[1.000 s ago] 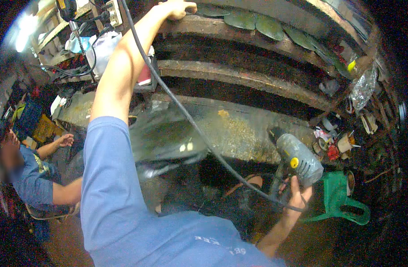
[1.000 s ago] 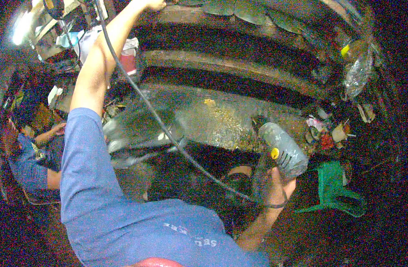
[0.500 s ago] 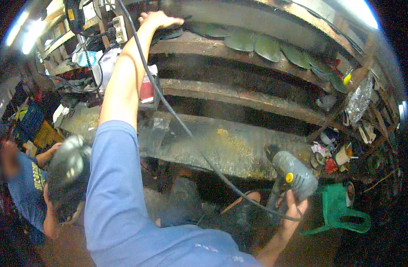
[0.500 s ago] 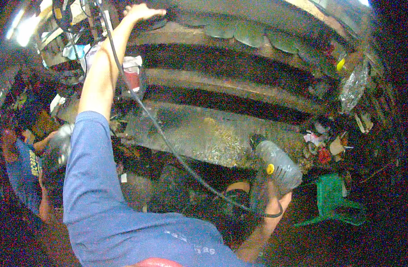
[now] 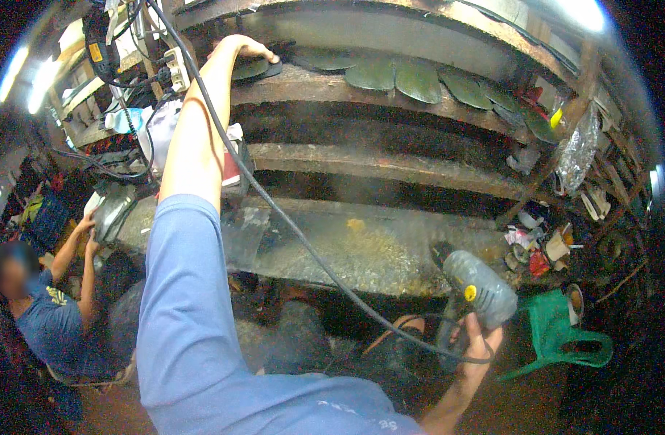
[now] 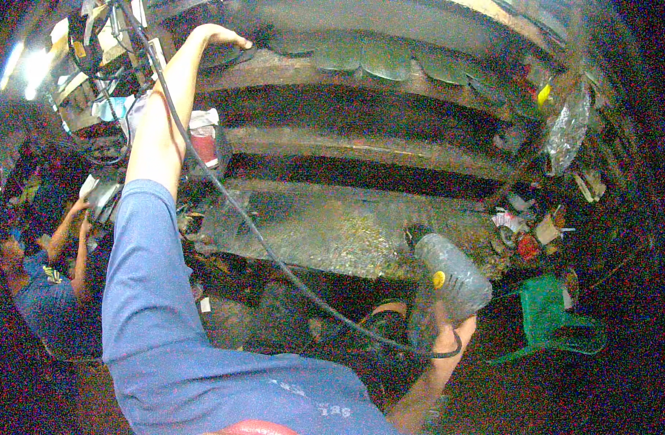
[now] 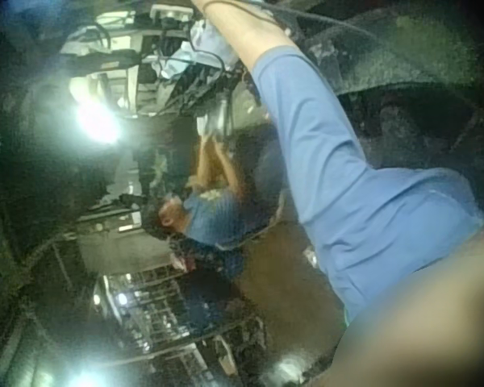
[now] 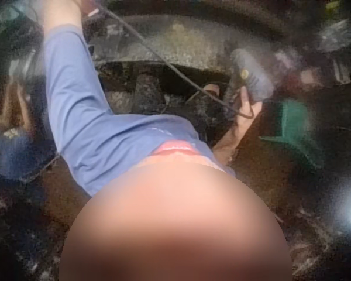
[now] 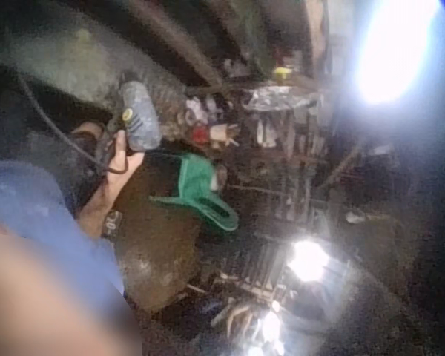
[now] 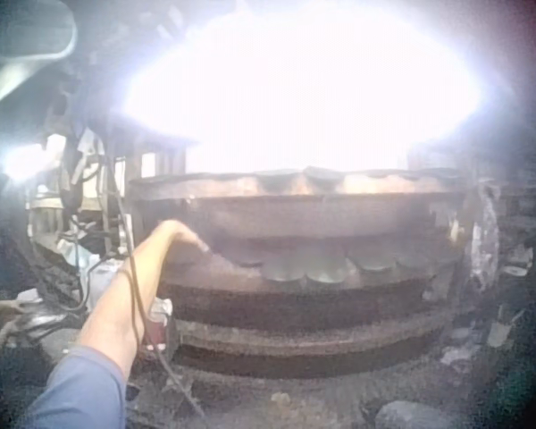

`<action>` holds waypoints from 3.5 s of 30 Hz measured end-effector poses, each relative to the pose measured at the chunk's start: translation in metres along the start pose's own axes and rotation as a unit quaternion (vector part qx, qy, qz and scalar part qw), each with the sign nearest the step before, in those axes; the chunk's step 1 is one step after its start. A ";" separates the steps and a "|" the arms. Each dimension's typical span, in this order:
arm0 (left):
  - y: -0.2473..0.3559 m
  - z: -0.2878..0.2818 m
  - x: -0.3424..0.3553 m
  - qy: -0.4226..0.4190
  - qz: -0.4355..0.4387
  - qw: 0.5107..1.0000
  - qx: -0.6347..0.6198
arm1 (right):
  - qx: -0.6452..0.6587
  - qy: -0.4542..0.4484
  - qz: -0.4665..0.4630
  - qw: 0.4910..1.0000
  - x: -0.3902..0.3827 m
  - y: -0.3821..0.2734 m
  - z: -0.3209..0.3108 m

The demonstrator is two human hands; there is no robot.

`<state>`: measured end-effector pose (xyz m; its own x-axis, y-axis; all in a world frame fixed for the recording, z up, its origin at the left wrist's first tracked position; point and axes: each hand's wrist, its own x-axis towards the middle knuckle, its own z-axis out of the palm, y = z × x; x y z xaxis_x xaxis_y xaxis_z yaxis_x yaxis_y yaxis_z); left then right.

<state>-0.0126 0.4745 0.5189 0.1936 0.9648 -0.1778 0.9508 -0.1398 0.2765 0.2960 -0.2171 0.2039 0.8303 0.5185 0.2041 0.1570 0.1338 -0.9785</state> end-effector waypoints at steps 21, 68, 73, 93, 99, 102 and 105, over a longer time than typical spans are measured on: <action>-0.014 0.018 -0.045 0.149 0.031 0.987 0.050 | 0.039 -0.021 0.023 0.999 0.007 -0.003 -0.010; 0.010 0.514 -0.330 0.279 0.280 0.754 -0.525 | -0.099 -0.064 0.075 0.990 0.099 -0.037 -0.015; 0.027 0.524 -0.252 0.120 0.488 0.787 -0.356 | -0.147 -0.085 0.061 0.984 0.094 -0.054 -0.011; 0.002 0.539 -0.251 0.056 0.425 0.889 -0.162 | -0.288 -0.214 0.085 0.930 0.086 -0.089 0.061; -0.009 0.543 -0.208 -0.011 0.300 0.895 -0.329 | -0.296 -0.116 0.027 0.948 0.085 -0.105 0.043; 0.008 0.519 -0.187 -0.088 0.152 0.894 -0.412 | -0.318 -0.105 0.000 0.942 0.099 -0.109 0.032; 0.019 0.497 -0.192 0.053 0.168 0.879 -0.443 | -0.304 -0.084 0.009 0.949 0.104 -0.115 0.020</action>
<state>0.0887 0.1764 0.0890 0.3582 0.9245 0.1303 0.2744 -0.2376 0.9318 0.3537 -0.1612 0.3387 0.7471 0.6498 0.1399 0.4656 -0.3615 -0.8078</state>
